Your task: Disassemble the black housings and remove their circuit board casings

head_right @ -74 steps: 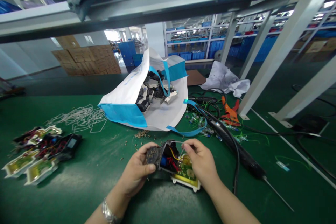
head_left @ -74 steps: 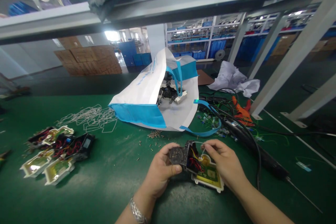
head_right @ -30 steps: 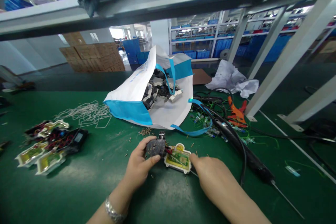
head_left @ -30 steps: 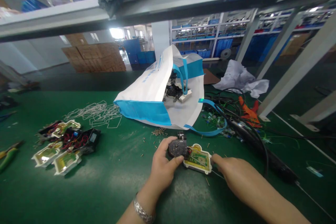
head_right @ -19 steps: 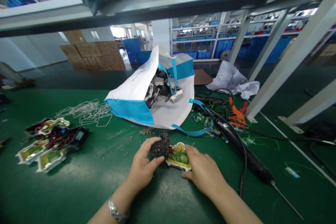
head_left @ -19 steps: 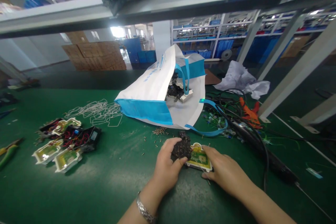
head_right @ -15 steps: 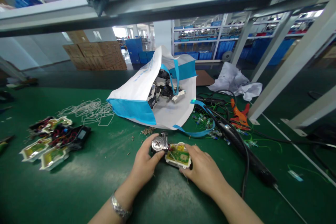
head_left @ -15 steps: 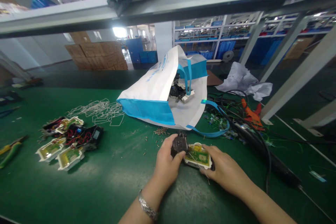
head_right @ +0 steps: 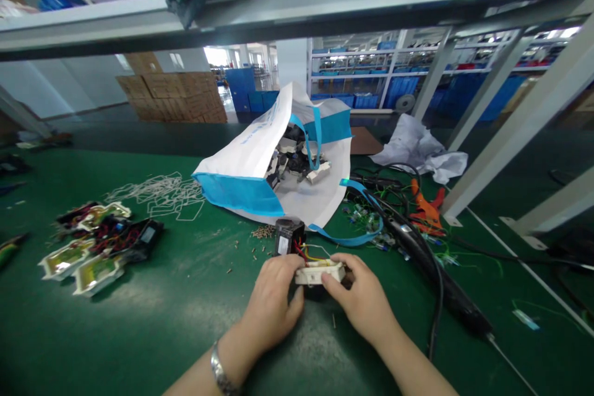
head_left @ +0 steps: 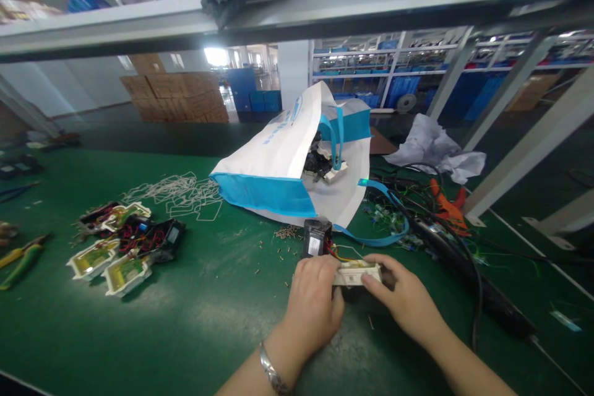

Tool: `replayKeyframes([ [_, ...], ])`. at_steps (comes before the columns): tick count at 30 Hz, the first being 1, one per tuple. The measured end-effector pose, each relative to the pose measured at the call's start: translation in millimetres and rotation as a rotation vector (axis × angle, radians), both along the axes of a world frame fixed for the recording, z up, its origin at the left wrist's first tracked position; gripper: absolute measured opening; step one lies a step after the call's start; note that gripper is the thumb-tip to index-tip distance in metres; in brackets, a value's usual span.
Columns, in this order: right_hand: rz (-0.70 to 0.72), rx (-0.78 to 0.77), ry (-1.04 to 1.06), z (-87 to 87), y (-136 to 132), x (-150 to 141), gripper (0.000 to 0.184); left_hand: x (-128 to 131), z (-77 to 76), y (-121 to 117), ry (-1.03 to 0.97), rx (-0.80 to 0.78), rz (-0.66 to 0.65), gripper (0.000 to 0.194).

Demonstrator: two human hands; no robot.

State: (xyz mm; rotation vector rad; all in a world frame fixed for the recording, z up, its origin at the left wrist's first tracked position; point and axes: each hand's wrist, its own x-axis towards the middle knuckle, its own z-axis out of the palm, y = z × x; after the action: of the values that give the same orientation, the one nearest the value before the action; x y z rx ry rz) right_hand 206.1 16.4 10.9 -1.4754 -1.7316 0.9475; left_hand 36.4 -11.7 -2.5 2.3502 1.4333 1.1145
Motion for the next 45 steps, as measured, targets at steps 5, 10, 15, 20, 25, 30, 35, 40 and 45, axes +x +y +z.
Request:
replayKeyframes([
  [5,0.016,-0.172,0.215,8.5,0,2,0.046,-5,1.5,4,-0.222,-0.129,0.014,0.031],
  [10,0.105,-0.188,0.155,10.2,-1,4,0.041,-7,12.0,5,-0.428,-0.320,-0.043,0.019],
  [15,0.071,-0.189,0.145,10.4,-3,2,0.038,-10,16.5,6,-0.414,-0.393,-0.081,0.013],
  [20,-0.009,-0.299,0.356,6.6,1,4,0.040,-14,19.6,6,-0.480,-0.214,-0.123,0.010],
  [25,-0.088,-0.476,0.550,-5.6,11,12,0.041,-22,20.8,6,-0.485,-0.359,-0.096,0.010],
  [30,-0.101,-0.605,0.669,-11.2,20,15,0.039,-21,22.8,2,-0.245,-0.615,-0.252,0.007],
  [35,-0.135,-0.510,0.693,-7.4,17,17,0.029,-43,53.5,-15,-0.425,-0.730,-0.340,0.011],
  [40,-0.102,-0.422,0.667,-6.0,12,22,0.035,-117,104.5,4,-0.012,-0.510,-0.033,0.017],
  [45,-0.056,-0.411,0.654,-4.7,12,24,0.043,-204,130.8,58,0.412,-0.266,0.669,0.024],
])
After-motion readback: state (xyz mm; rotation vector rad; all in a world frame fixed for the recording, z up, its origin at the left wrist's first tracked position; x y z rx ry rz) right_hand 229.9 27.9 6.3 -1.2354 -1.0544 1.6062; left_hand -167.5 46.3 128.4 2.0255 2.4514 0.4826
